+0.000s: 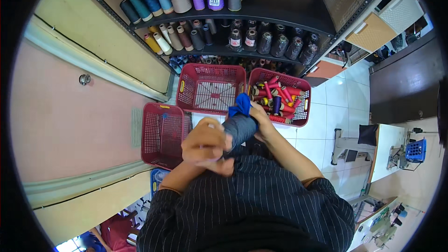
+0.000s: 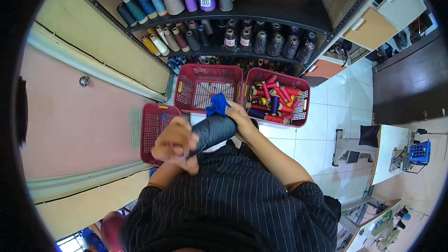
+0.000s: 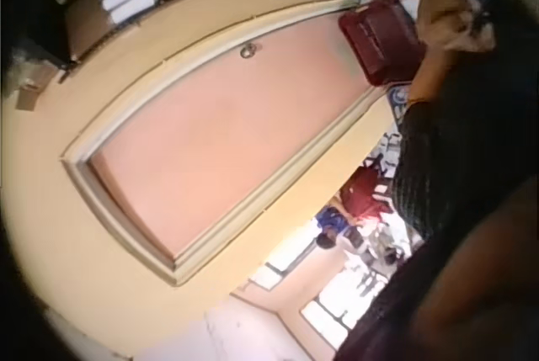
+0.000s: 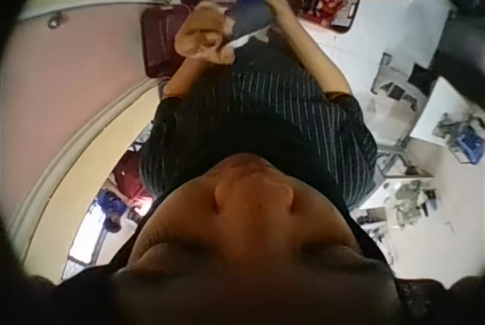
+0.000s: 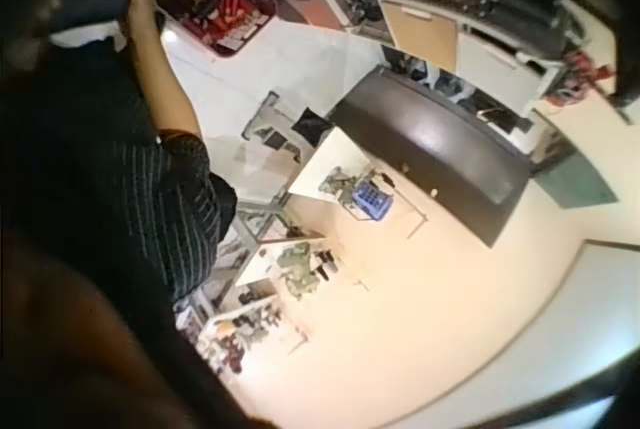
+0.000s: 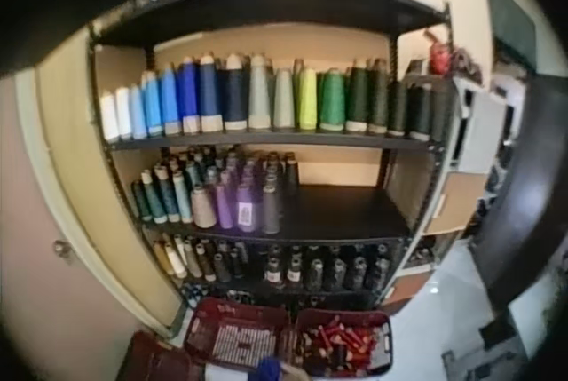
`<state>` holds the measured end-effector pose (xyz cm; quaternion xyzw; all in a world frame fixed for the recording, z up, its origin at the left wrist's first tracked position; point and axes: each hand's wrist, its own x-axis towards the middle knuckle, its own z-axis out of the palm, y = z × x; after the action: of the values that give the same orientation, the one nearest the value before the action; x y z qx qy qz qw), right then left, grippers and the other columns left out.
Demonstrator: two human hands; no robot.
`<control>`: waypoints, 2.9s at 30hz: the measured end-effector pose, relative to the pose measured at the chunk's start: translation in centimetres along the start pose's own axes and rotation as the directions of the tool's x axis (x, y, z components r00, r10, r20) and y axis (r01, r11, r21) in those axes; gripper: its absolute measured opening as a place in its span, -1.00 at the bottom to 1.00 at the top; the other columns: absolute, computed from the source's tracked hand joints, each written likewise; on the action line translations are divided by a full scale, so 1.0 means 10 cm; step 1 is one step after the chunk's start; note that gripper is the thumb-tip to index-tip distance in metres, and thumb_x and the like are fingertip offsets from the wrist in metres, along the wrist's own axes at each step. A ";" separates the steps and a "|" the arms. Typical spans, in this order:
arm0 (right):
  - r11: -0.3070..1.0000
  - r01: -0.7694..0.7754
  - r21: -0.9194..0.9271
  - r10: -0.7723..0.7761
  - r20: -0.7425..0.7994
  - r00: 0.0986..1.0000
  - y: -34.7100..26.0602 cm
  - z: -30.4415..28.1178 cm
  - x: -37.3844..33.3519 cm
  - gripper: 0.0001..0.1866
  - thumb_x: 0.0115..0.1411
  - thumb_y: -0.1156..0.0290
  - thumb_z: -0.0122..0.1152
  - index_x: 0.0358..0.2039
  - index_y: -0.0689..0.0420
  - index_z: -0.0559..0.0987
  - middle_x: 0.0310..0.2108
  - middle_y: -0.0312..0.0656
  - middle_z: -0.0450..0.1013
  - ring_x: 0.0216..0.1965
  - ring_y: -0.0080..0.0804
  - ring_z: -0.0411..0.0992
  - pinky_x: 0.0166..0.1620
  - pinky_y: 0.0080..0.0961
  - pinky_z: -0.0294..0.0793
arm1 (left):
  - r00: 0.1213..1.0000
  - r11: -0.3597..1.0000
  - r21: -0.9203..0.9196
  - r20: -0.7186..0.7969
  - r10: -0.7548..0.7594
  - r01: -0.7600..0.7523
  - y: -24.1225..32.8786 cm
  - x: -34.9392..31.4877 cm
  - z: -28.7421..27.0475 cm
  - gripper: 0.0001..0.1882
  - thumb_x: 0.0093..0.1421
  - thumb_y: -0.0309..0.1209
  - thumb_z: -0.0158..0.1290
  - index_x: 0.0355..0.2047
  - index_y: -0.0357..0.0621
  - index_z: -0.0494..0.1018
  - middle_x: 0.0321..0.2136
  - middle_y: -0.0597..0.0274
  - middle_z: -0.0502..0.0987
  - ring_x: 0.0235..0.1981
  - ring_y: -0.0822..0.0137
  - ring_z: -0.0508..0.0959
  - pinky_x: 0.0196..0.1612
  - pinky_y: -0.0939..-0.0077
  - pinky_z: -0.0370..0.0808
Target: The person repeatedly wipes the surface of thread spools using a blue cloth. They pick up spools from a red basket, wipe them thoroughly, and place them on a shelf. The person handles multiple spools of different colors, including grey and purple, in a repetitive cleaning cycle.
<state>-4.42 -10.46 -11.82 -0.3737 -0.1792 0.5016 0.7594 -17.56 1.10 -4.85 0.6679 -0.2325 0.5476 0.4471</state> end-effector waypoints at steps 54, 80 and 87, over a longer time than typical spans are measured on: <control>0.354 0.575 -0.737 -0.452 0.403 0.796 -2.06 -1.37 0.74 -0.65 0.35 0.41 -0.24 -0.13 0.37 0.48 -0.14 0.13 0.49 -0.09 0.01 0.47 0.03 -0.22 0.38 | 0.904 0.891 0.157 -0.088 -0.418 0.426 -1.82 0.87 1.81 -0.47 0.16 0.12 -0.13 -0.74 0.03 0.38 -0.75 0.37 0.51 -0.36 0.36 0.38 0.15 0.27 -0.01; 0.867 0.149 -0.476 -0.239 -0.134 0.962 -1.73 -2.40 0.71 -0.59 0.40 0.28 -0.18 -0.22 0.33 0.57 -0.26 -0.18 0.55 -0.28 -0.50 0.49 -0.16 -0.56 0.45 | 0.854 0.841 -0.273 -0.107 -0.510 0.468 -1.97 0.71 1.74 -0.42 0.20 0.10 -0.19 -0.74 -0.08 0.38 -0.76 0.22 0.47 -0.36 0.24 0.41 0.29 0.10 -0.18; 0.392 0.622 -0.678 -0.452 0.447 0.772 -2.10 -1.55 0.51 -0.71 0.20 0.41 -0.06 -0.17 0.32 0.50 -0.19 0.13 0.47 -0.10 0.03 0.44 -0.06 -0.20 0.39 | 0.859 0.857 -0.166 -0.081 -0.505 0.488 -1.84 0.89 1.98 -0.43 0.15 0.13 -0.15 -0.73 -0.07 0.40 -0.73 0.23 0.50 -0.35 0.26 0.43 0.28 0.13 -0.17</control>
<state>20.99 -16.43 -6.83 -0.5428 -0.5657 0.1251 0.6080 10.15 -5.09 -2.84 0.6378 -0.0621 0.4358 0.6320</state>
